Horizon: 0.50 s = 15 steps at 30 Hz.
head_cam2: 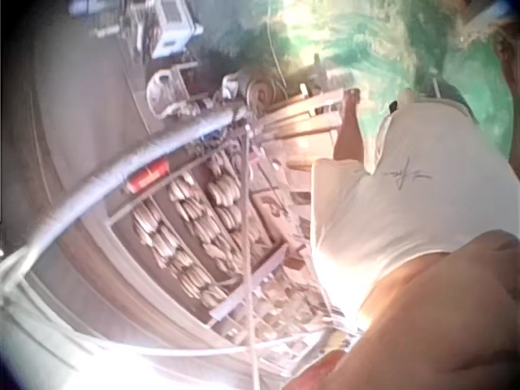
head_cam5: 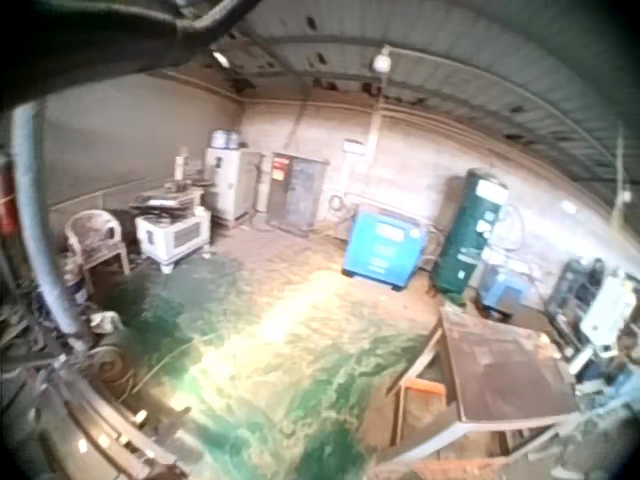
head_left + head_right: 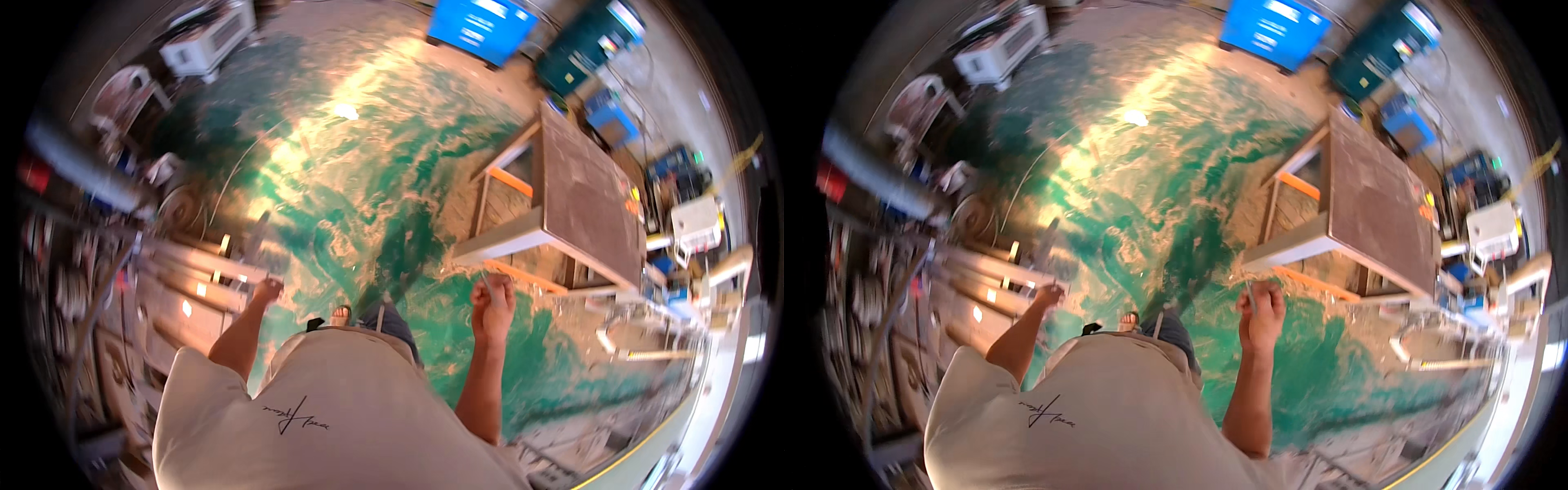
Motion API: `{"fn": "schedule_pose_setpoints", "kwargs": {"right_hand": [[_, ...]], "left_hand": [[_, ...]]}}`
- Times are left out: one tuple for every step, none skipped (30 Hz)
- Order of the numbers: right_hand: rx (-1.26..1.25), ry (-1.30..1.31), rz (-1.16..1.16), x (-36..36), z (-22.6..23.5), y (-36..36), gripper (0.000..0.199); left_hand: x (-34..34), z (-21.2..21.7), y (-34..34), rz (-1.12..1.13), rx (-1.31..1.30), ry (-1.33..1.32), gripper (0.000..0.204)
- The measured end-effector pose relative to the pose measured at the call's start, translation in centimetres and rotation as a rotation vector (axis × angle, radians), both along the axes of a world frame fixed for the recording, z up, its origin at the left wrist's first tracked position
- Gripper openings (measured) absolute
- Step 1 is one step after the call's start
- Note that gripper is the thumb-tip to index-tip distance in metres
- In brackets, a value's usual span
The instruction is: The person picks up wood panels from a roller conveyor and stacks them onto a table.
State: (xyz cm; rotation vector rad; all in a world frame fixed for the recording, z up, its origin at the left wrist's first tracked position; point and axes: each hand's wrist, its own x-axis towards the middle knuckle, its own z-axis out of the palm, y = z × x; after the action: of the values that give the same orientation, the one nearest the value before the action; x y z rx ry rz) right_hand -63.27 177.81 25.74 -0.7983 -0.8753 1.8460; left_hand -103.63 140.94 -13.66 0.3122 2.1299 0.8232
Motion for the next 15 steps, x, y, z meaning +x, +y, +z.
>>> {"fn": "schedule_pose_setpoints", "kwargs": {"right_hand": [[0.019, -0.128, -0.079, 1.1, -1.0, 3.3, 0.005], [0.022, -0.166, -0.065, -0.4, -2.0, 6.7, 0.005], [0.052, -0.168, -0.042, -0.7, -3.8, 10.0, 0.004], [0.059, -0.200, -0.099, -0.6, -5.2, 13.2, 0.004], [0.064, -0.207, -0.133, -1.3, -5.7, 17.3, 0.005], [0.065, -0.235, -0.170, -1.3, -6.4, 21.0, 0.005], [0.159, -0.212, -0.240, -1.2, -7.1, 25.2, 0.008], [0.205, -0.281, -0.327, -1.1, -7.7, 28.8, 0.008], [0.246, -0.348, -0.419, 0.2, -8.4, 32.5, 0.009], [0.274, -0.411, -0.506, 1.6, -9.1, 35.8, 0.009], [0.215, -0.246, -0.489, -3.8, -10.2, 41.5, 0.008], [0.172, -0.396, -0.667, 1.8, -10.1, 43.3, 0.007], [0.168, -0.482, -0.745, 3.5, -9.9, 45.9, 0.006], [0.159, -0.570, -0.811, 4.7, -10.3, 48.2, 0.005], [0.158, -0.670, -0.856, 5.6, -10.1, 50.3, 0.004]], "left_hand": [[0.7, 3.4, 11.0, -0.051, 0.109, -0.112, 0.027], [-2.8, 5.4, 16.4, 0.037, 0.141, -0.176, 0.025], [-4.7, 7.6, 22.4, -0.017, 0.188, -0.121, 0.023], [-6.2, 9.5, 28.1, -0.071, 0.241, -0.072, 0.022], [-9.3, 11.4, 32.5, -0.084, 0.331, -0.034, 0.023], [-10.8, 12.1, 36.4, -0.095, 0.418, -0.019, 0.024], [-12.4, 12.6, 40.6, -0.088, 0.399, -0.051, 0.027], [-14.5, 12.3, 42.9, -0.076, 0.375, -0.068, 0.029], [-15.6, 11.0, 45.0, -0.059, 0.366, -0.117, 0.030], [-17.4, 9.6, 46.0, -0.079, 0.218, -0.129, 0.027], [-29.6, 7.1, 38.7, -0.370, 0.060, 0.364, 0.019], [-22.0, 6.6, 45.0, -0.083, -0.025, -0.184, 0.013], [-22.4, 7.5, 45.7, -0.067, -0.056, -0.295, 0.010], [-22.9, 8.6, 46.4, 0.137, -0.109, -0.471, 0.011], [-22.3, 9.1, 46.8, 0.180, -0.134, -0.478, 0.007]]}}
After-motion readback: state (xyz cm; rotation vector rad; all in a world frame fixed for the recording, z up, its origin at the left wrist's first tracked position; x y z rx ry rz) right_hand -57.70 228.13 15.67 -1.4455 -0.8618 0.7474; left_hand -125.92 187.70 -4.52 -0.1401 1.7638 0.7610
